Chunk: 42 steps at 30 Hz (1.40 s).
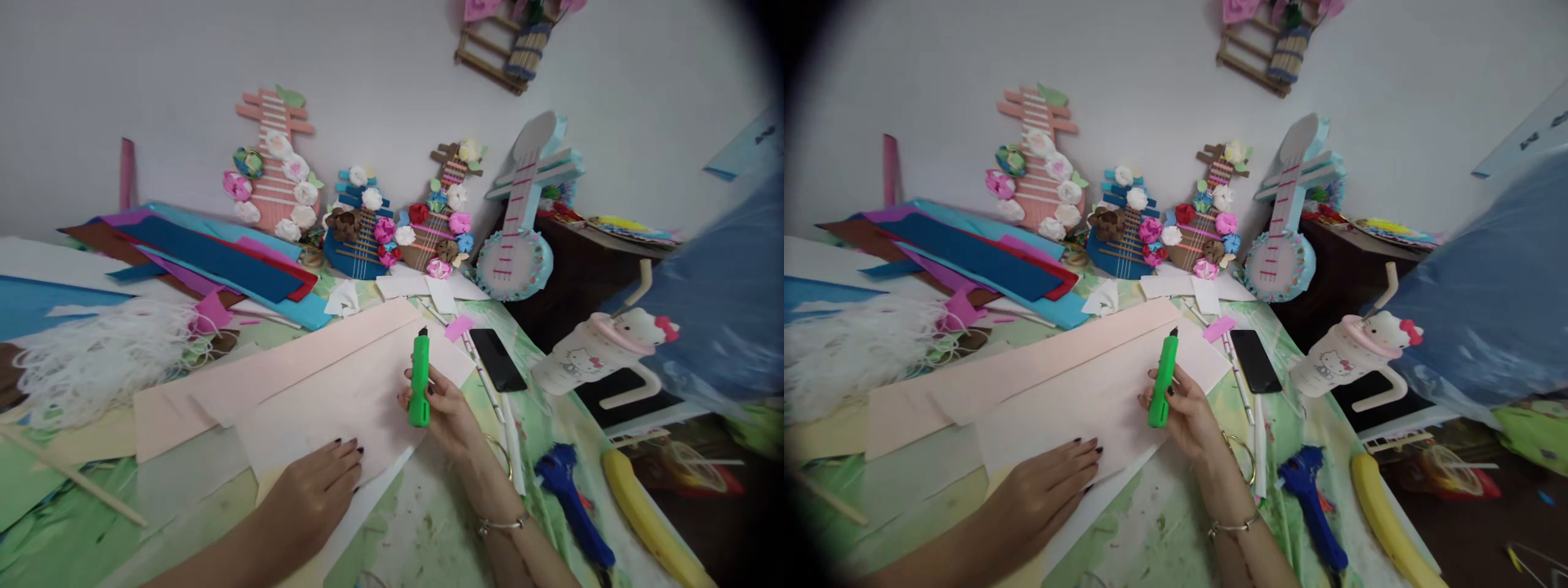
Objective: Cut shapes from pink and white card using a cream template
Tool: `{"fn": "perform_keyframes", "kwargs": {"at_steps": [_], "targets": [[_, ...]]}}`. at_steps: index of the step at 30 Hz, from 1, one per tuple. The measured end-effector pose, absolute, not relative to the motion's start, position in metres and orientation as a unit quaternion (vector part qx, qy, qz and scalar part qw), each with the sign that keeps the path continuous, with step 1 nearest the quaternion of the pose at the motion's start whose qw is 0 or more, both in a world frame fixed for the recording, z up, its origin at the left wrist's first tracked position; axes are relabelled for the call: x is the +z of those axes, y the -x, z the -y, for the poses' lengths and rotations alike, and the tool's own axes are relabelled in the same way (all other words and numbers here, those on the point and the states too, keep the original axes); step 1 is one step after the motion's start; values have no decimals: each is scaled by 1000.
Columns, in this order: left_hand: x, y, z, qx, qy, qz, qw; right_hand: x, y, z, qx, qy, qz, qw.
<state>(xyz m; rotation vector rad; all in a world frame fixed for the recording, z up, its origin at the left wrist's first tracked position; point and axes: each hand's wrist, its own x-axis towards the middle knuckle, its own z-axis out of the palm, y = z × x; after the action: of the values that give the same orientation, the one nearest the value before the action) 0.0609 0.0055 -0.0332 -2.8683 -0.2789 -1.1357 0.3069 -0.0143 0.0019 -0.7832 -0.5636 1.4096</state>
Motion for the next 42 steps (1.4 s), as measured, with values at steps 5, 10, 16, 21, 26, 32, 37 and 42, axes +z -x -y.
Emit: {"fn": "perform_keyframes", "kwargs": {"at_steps": [5,10,16,21,26,32,37,42], "targets": [[-30,-61,-6,-369,925,91,3,-1,-310,13,617,354,223,667],[-30,-61,-6,-366,926,93,-9,1,-313,14,583,390,232,674],[-28,-61,-5,-366,925,98,-20,0,-309,18,552,422,257,672],[-31,-61,-5,-361,927,98,-15,2,-306,19,556,430,273,657],[-32,-62,-6,-363,927,99,-10,1,-305,20,571,426,308,630],[-31,-61,-5,-360,928,97,-13,1,-303,19,561,450,308,622],[-30,-61,-5,-361,927,97,-13,-2,-303,18,540,504,262,621],[-29,-61,-5,-365,926,97,-18,-4,-304,19,532,529,230,619]]}}
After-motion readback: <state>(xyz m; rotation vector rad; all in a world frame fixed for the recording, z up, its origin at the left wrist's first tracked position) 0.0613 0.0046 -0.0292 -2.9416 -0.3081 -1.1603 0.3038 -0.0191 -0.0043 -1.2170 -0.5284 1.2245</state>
